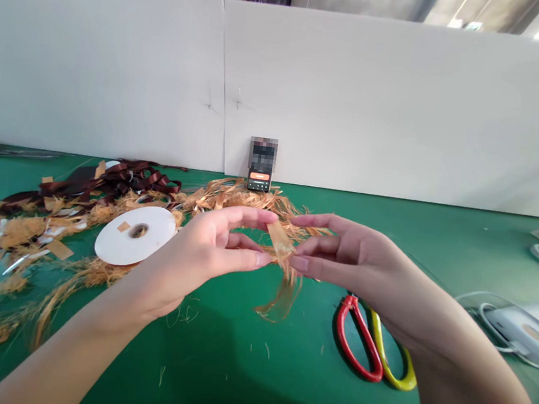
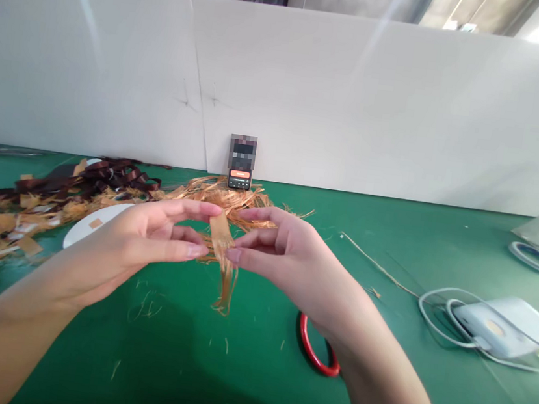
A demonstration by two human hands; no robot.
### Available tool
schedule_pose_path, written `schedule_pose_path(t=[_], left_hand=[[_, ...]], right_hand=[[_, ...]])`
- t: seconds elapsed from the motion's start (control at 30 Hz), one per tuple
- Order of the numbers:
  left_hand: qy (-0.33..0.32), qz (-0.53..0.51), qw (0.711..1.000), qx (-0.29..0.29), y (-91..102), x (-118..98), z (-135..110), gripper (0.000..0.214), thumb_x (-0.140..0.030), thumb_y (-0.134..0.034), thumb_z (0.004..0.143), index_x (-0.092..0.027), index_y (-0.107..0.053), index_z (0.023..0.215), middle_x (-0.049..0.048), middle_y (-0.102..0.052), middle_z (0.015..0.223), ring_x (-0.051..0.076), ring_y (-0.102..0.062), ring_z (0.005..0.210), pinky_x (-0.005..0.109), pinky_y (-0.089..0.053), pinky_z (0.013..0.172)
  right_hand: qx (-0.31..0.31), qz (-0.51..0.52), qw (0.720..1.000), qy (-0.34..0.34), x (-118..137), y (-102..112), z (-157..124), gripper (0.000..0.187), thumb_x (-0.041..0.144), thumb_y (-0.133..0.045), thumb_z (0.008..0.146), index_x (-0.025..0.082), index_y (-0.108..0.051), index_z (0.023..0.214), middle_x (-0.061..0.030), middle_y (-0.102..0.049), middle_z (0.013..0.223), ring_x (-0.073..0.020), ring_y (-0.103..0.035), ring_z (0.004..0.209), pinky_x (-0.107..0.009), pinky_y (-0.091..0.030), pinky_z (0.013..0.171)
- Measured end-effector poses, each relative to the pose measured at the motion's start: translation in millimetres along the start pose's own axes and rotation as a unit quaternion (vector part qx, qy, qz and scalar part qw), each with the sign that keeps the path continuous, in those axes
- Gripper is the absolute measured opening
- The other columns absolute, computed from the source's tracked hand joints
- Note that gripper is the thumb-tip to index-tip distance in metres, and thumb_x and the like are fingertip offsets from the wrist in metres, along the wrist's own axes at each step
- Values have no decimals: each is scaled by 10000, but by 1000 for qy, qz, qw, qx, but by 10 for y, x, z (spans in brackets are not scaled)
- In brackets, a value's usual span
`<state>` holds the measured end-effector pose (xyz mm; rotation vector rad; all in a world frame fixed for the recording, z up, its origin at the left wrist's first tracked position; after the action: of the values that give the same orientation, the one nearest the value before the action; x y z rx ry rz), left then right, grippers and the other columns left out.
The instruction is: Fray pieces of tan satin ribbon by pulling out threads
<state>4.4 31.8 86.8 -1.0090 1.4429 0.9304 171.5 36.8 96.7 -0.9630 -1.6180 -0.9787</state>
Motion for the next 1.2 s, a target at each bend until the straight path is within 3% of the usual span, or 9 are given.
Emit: schedule_pose_path(t=[0.27,0.47,0.63,0.93,1.2], left_hand=[[3,22,1000,-11,10,-59,-18,395,-230,-693,746,-255,-631,1135,34,-645,1171,166,-636,928,290,-501,839],[-7,43,999,-27,27,-57,-30,394,-261,-683,755,-261,-632,1146,42,-655,1143,188,-629,954,301,-501,824],[-8,49,999,-19,-31,-44,-36,368,-326,-674,774,-273,-633,1136,27,-654,1152,200,-611,1028,302,-494,853],[1,22,999,-48,-85,34,-1,429,-306,-738,715,-233,-620,1121,36,-697,1047,181,-648,957,267,-531,789],[-7,36,997,-63,-74,-9,-8,374,-244,-688,742,-210,-634,1110,41,-704,1028,175,-653,918,264,-526,762]], right_hand=[[-16,-12,1000,4,2,16,3,546,277,-701,719,191,-525,1229,-35,-712,836,-206,-665,856,-354,-490,782],[-17,7,1000,-6,-3,-17,-13,430,295,-649,776,218,-557,1189,-42,-718,915,-201,-657,944,-351,-482,860],[-2,45,999,-1,-32,-101,27,507,268,-702,725,217,-538,1202,-45,-723,941,-207,-665,943,-360,-496,853],[-16,41,999,-4,-55,-76,45,546,239,-754,671,195,-563,1181,1,-724,735,-200,-693,823,-370,-512,825],[-26,15,999,-18,-53,-41,41,518,242,-759,654,224,-609,1150,10,-733,713,-205,-702,799,-361,-520,799]])
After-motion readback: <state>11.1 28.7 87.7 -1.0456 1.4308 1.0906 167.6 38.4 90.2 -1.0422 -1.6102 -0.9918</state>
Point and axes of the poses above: each hand's wrist, its own z-axis towards the middle knuckle, its own y-axis out of the back of the hand, x = y × z, the point moved 6 cm from there along z, towards the middle knuckle
